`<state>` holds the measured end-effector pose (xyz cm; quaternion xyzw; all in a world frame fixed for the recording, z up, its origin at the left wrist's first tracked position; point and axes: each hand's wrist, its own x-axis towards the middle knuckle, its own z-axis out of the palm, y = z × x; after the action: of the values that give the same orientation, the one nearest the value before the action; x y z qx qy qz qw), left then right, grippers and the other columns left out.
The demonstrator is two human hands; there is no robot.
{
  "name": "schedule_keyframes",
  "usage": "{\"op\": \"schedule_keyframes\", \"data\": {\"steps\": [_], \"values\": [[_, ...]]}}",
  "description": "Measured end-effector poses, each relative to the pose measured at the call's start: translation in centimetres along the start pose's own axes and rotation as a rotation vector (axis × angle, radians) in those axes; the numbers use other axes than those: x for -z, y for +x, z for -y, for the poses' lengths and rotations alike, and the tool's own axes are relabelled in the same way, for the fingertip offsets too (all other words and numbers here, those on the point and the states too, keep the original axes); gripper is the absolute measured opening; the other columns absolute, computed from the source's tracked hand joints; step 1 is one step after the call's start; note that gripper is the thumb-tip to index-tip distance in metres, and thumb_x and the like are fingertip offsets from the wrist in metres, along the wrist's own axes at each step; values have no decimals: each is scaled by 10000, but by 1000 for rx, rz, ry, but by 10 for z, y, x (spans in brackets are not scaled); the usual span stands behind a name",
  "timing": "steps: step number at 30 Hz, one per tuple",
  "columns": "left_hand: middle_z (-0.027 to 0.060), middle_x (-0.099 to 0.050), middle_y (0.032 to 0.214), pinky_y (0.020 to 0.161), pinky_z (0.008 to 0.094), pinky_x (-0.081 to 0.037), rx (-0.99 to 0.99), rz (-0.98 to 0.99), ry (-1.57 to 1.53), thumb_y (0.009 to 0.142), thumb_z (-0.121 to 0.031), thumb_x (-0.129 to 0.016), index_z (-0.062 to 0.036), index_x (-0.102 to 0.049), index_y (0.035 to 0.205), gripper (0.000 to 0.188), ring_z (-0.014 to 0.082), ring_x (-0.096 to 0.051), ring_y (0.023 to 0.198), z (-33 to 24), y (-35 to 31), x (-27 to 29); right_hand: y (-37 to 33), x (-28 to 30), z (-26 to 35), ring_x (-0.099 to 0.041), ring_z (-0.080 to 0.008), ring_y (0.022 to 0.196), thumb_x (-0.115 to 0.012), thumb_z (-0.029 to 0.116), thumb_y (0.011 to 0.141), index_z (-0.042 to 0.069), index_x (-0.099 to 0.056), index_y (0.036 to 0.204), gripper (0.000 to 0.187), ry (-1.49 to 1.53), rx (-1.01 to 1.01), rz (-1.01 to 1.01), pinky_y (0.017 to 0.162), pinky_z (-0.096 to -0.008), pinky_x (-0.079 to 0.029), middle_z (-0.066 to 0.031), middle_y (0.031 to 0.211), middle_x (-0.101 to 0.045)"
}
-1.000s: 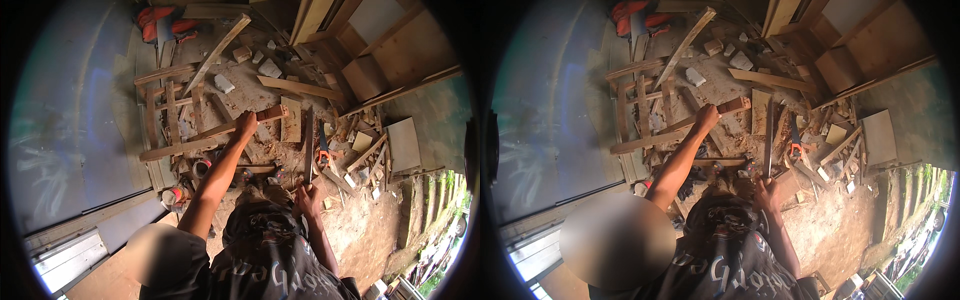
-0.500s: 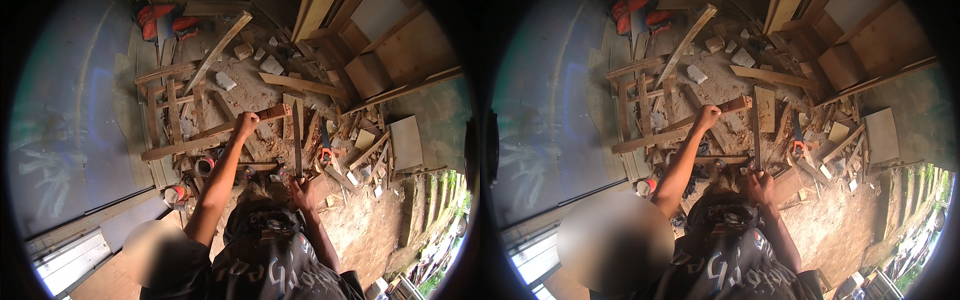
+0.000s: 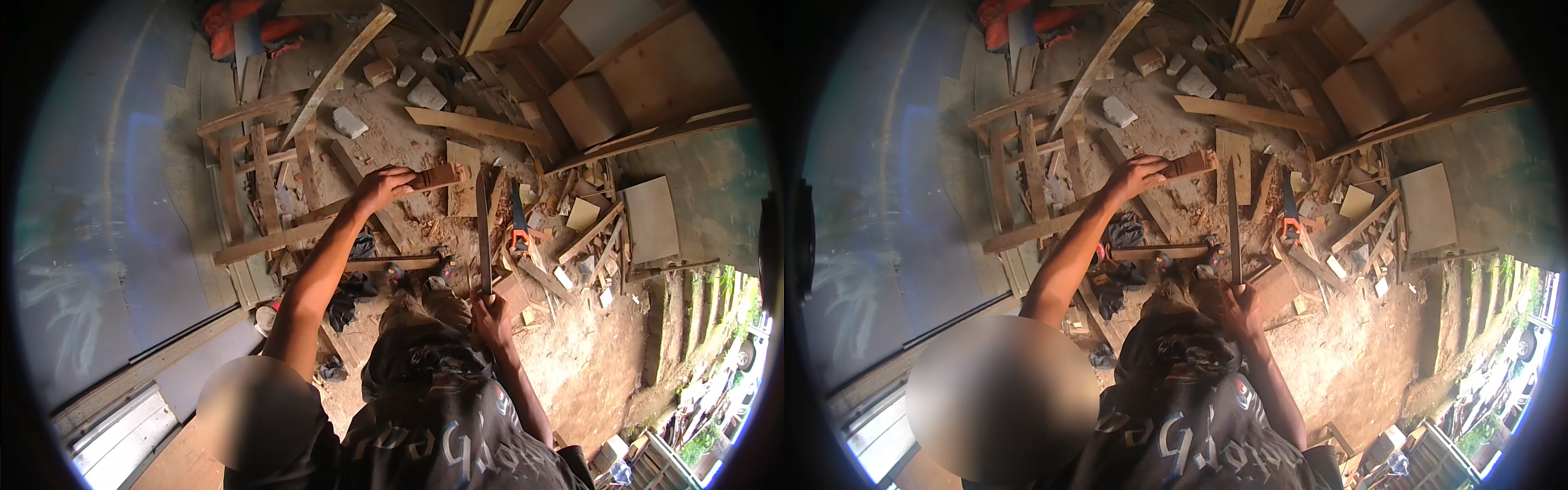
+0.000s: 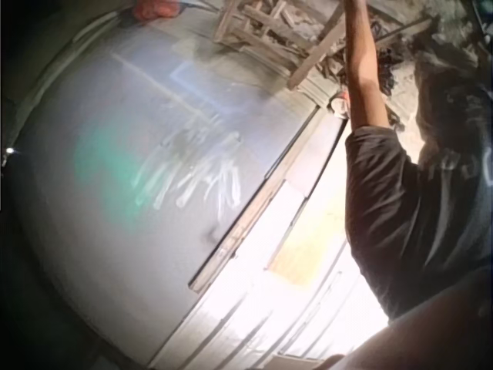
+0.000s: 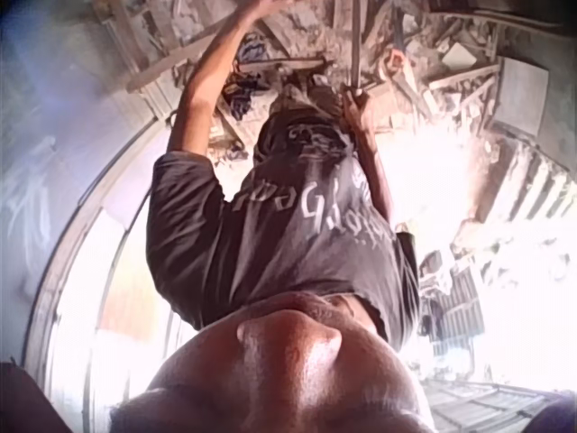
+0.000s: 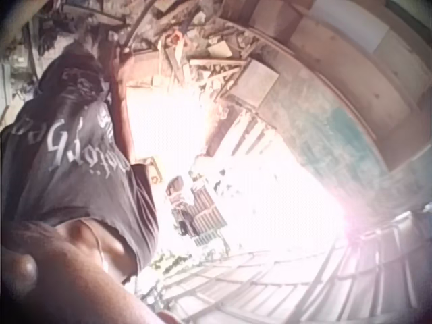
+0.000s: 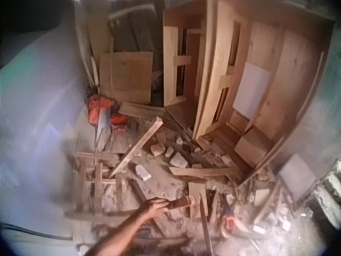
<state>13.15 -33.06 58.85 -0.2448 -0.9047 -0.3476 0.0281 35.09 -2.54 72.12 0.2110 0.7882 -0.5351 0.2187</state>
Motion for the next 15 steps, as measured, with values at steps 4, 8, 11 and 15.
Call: {"op": "schedule_keyframes", "data": {"steps": [4, 8, 11, 15], "values": [[75, -707, 1129, 901, 386, -531, -50, 102, 2, 836, -253, -750, -115, -710, 1152, 347, 263, -658, 1053, -5, 11, 17, 1, 5, 0, -492, -91, 431, -619, 287, 969, 45, -538, 687, 380, -51, -31, 21, 412, -283, -376, -5, 508, -512], [119, -707, 1105, 902, 393, -518, 79, 158, -90, 814, -269, -783, -72, -686, 1170, 419, 277, -651, 1050, -18, 17, 29, 6, 7, -10, -493, -91, 429, -615, 299, 973, 43, -538, 689, 390, -98, -2, 17, 413, -283, -378, -8, 509, -517], [149, -703, 1101, 894, 393, -513, 244, 32, -244, 837, -254, -777, -30, -659, 1189, 433, 266, -654, 1043, -14, 7, 8, 12, 8, -16, -494, -89, 435, -607, 308, 978, 41, -539, 704, 388, -115, -3, 10, 415, -281, -377, -6, 511, -514], [154, -699, 1109, 881, 389, -509, 434, 63, -408, 882, -191, -734, 10, -633, 1202, 391, 236, -653, 1039, -7, -2, -9, 12, 0, -11, -509, -129, 477, -613, 395, 961, 13, -568, 777, 427, -62, 100, -46, 445, -326, -391, -53, 553, -532]]}}
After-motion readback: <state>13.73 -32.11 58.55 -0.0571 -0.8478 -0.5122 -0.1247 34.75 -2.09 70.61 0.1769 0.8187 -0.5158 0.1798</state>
